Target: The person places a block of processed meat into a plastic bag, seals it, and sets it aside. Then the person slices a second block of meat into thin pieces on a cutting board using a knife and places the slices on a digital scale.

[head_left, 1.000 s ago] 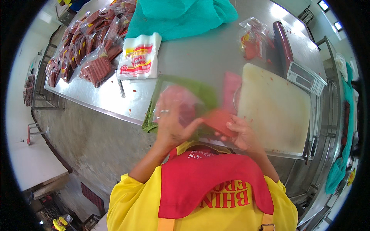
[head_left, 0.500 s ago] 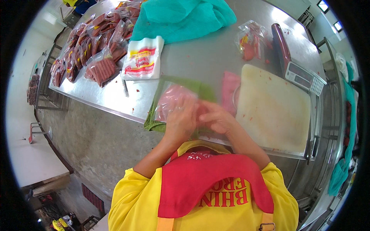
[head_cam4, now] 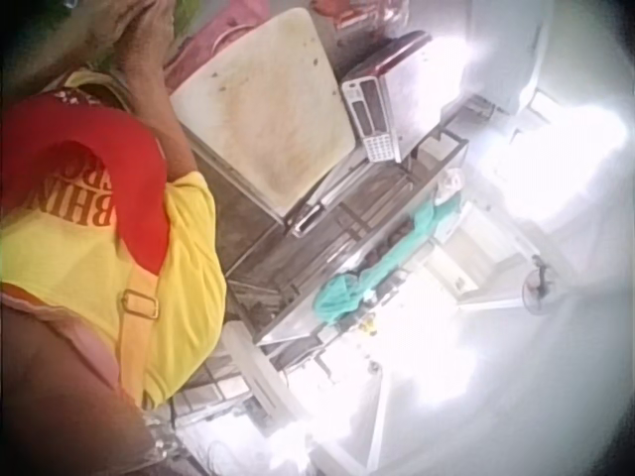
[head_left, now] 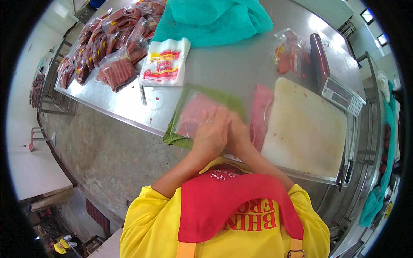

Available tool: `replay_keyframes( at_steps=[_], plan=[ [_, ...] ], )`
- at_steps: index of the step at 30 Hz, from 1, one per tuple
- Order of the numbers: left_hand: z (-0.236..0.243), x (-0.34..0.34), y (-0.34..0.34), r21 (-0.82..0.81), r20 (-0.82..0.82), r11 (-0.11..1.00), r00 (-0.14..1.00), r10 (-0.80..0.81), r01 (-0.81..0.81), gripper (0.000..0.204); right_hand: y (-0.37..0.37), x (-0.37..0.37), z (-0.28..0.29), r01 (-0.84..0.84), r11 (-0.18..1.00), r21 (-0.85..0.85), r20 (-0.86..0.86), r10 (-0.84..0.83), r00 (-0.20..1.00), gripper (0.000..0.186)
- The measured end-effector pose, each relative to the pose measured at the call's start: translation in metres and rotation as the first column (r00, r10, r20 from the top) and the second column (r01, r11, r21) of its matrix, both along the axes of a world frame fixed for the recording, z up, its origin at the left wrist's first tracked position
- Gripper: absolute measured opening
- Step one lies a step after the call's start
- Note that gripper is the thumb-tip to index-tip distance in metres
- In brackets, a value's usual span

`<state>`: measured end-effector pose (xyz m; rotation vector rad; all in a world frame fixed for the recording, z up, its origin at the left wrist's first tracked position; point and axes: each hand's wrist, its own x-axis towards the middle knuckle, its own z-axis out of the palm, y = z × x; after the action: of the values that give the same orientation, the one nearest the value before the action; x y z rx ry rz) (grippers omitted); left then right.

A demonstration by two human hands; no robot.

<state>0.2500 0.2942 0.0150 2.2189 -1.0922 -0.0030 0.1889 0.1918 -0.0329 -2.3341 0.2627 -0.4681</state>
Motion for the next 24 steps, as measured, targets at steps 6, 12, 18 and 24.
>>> replay_keyframes(
  at_steps=[6, 12, 18, 24],
  plan=[
    [-0.006, 0.005, 0.002, -0.041, -0.033, 0.999, 0.999, 0.006, -0.007, 0.034, -0.001, 0.011, -0.008, -0.017, 0.998, -0.063, -0.044, 0.015, 0.999, 0.036],
    [-0.003, 0.066, 0.043, -0.131, -0.389, 0.986, 0.920, 0.045, -0.104, 0.045, -0.005, 0.013, 0.008, 0.058, 0.998, 0.037, 0.045, -0.060, 0.997, 0.042],
    [-0.038, 0.151, 0.026, -0.170, -0.530, 0.983, 0.833, -0.157, 0.077, 0.044, -0.008, 0.011, -0.002, 0.056, 0.985, 0.160, -0.101, -0.040, 0.994, 0.041],
    [-0.034, 0.144, 0.007, 0.081, -0.437, 0.963, 0.878, -0.196, 0.256, 0.053, -0.009, 0.000, 0.011, 0.019, 0.997, 0.080, -0.175, -0.004, 0.985, 0.039]
  ],
)
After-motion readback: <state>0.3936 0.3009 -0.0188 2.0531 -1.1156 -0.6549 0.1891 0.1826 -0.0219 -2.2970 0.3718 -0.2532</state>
